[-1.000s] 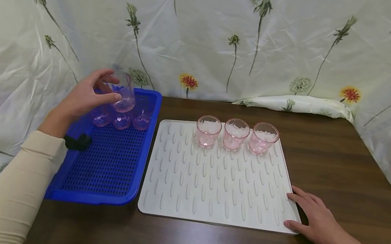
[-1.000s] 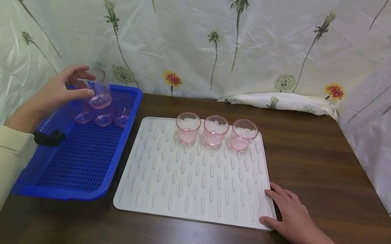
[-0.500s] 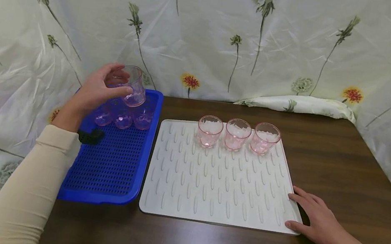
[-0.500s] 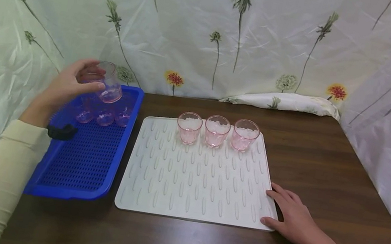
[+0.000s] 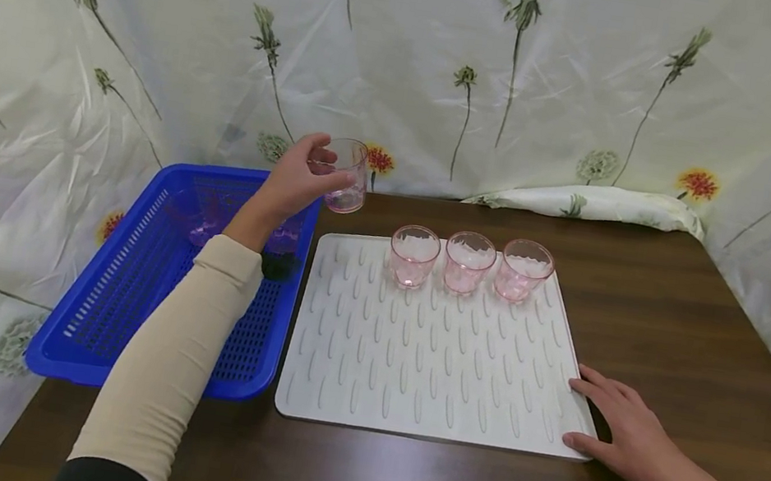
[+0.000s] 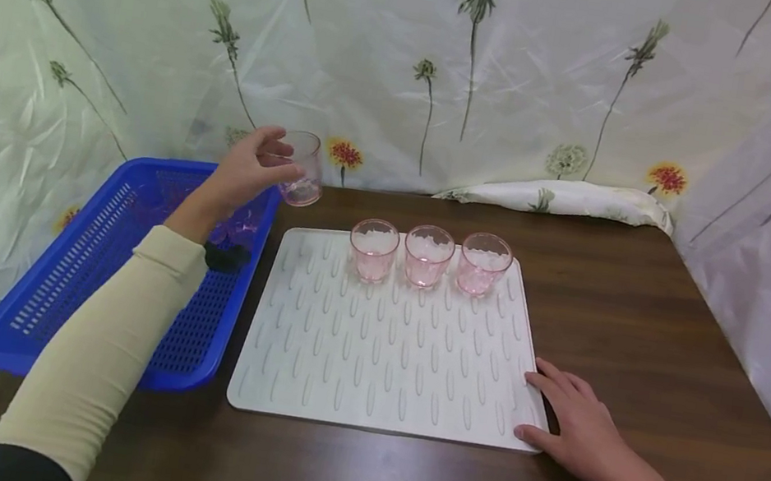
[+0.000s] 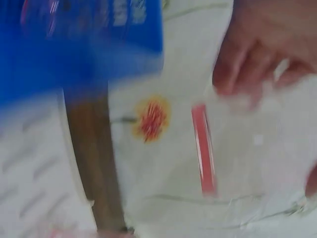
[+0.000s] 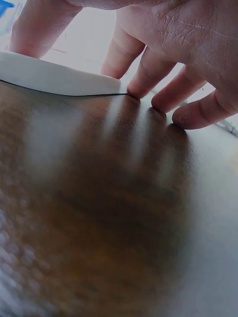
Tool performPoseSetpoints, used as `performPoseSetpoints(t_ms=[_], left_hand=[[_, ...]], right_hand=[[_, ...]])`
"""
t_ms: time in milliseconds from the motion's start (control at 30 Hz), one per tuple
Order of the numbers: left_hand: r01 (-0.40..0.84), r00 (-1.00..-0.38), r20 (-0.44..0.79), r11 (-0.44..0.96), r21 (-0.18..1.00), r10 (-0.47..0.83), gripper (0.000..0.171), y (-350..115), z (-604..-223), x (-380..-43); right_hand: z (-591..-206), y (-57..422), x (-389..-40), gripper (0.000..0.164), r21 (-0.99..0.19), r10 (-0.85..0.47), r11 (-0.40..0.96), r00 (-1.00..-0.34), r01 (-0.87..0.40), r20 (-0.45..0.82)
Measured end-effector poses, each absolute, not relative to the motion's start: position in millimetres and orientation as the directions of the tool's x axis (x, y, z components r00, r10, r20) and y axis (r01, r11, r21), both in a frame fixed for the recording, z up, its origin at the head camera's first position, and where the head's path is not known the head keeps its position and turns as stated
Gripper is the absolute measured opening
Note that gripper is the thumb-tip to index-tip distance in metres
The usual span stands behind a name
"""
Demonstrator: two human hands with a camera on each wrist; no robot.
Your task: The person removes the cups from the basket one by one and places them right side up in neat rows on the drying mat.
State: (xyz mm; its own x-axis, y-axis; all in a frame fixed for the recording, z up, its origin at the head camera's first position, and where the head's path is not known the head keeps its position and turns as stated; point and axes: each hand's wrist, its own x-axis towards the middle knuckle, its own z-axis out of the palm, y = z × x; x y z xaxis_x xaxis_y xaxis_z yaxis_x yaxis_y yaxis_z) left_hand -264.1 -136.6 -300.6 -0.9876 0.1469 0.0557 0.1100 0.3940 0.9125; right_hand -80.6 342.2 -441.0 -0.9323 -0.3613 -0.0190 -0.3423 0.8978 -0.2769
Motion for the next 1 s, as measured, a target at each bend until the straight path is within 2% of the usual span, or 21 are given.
performPoseSetpoints(t_ms=[267,400,500,700,1000], left_hand=[[-0.003,-0.988,0.019,0.143,0.990,-0.152,0.091,-91,-311,-272],[-0.059,-0.953,-0.056,0.000,0.998,-0.298,0.094,-70,-319,-272],[-0.041,-0.921,-0.078,-0.103,0.994,-0.381,0.089,-58,-328,-269],[0.029,-0.884,-0.061,-0.184,0.983,-0.464,0.080,-40,-346,-257],[-0.016,-0.853,-0.121,-0.207,0.978,-0.508,0.083,-29,-371,-246]], right_hand=[[-440,344,-84,0.078,-0.276,-0.369,0.895,-0.929,-0.350,-0.016],[-442,345,-84,0.078,-0.279,-0.364,0.898,-0.931,-0.341,-0.034],[-444,345,-84,0.079,-0.282,-0.362,0.898,-0.931,-0.337,-0.041],[-445,346,-85,0.079,-0.283,-0.366,0.896,-0.930,-0.341,-0.038],[-444,347,-86,0.079,-0.283,-0.366,0.896,-0.930,-0.342,-0.035]])
